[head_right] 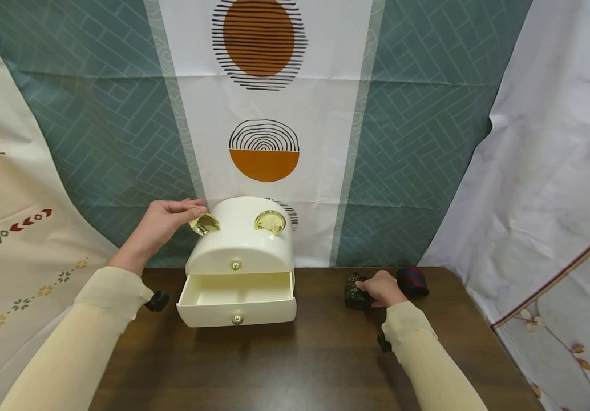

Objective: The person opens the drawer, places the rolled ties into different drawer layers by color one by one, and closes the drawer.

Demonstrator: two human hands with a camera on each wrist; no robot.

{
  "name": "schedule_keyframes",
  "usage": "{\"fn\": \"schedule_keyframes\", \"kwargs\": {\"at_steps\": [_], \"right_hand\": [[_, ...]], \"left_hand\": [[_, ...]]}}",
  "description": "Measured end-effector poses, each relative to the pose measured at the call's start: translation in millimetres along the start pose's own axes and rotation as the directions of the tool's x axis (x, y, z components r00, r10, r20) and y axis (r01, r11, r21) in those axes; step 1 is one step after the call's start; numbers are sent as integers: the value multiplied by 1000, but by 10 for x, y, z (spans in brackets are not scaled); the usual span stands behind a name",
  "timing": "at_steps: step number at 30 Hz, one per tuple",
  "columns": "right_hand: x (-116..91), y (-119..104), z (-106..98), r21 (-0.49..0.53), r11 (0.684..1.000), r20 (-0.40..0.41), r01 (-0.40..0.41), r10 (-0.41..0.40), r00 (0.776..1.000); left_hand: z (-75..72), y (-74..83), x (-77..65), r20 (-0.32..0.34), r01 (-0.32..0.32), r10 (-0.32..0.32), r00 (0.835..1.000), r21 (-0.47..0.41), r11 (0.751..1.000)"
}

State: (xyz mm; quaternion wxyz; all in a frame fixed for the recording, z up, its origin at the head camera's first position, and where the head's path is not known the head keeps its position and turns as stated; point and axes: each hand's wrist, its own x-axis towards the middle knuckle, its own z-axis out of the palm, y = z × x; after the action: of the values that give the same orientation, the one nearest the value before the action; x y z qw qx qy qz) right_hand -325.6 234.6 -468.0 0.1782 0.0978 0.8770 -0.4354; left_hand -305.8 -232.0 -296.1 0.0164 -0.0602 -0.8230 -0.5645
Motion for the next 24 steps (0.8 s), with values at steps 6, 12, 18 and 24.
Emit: {"fn": "schedule_keyframes", "kwargs": {"at_steps": [6,12,18,24], "right_hand": [[-27,-24,67,-57,998,-7,29,-30,1000],[-40,-54,130,-73,997,37,37,-34,999],[-89,-90,151,-104,994,52,15,-10,999],[-178,-160,162,-103,994,135,35,-21,991]], "left_hand": [[12,86,-69,0,1,-1,1000,13,1000],[11,71,-72,0,-5,5,1000,7,1000],[26,61,-58,3,-9,9,1000,1,1000],[19,80,-59,0,-4,4,1000,-3,1000]]}}
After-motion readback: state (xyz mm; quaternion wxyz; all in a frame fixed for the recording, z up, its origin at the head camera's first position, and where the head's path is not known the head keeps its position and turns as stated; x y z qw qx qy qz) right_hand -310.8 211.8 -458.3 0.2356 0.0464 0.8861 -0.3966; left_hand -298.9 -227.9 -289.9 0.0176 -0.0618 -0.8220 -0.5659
